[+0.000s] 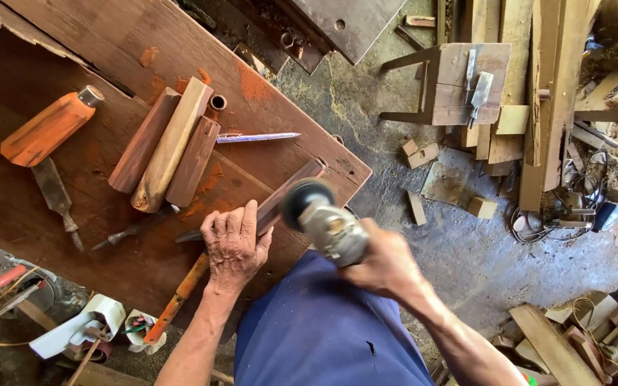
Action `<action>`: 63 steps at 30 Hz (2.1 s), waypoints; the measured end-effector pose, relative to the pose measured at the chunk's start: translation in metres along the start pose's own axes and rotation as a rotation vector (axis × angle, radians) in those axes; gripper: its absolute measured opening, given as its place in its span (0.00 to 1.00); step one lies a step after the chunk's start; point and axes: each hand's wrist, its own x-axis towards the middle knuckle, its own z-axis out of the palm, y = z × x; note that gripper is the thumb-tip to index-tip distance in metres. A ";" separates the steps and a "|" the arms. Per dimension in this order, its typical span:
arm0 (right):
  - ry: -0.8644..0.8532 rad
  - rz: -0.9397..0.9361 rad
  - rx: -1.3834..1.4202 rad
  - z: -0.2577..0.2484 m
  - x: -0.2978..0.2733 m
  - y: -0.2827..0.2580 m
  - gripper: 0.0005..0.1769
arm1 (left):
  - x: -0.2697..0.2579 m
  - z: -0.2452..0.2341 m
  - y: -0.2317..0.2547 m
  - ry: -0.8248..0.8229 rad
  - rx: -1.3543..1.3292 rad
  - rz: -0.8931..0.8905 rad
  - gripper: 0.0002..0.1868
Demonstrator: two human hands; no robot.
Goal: Hammering a metal component into a wooden block and then sanding a wooden strip with an angle grinder.
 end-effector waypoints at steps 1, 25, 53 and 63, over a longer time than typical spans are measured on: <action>-0.055 -0.048 -0.062 0.003 0.002 -0.007 0.35 | 0.001 -0.001 0.000 -0.004 0.000 -0.008 0.29; -0.057 0.069 -0.085 -0.008 0.012 -0.002 0.39 | 0.009 -0.003 0.002 -0.001 -0.016 -0.009 0.26; 0.058 0.024 0.055 -0.039 -0.003 -0.023 0.32 | 0.009 -0.007 0.003 -0.005 -0.059 0.012 0.26; 0.327 0.051 0.473 -0.062 -0.015 0.014 0.24 | 0.001 -0.008 -0.003 -0.005 -0.093 -0.004 0.30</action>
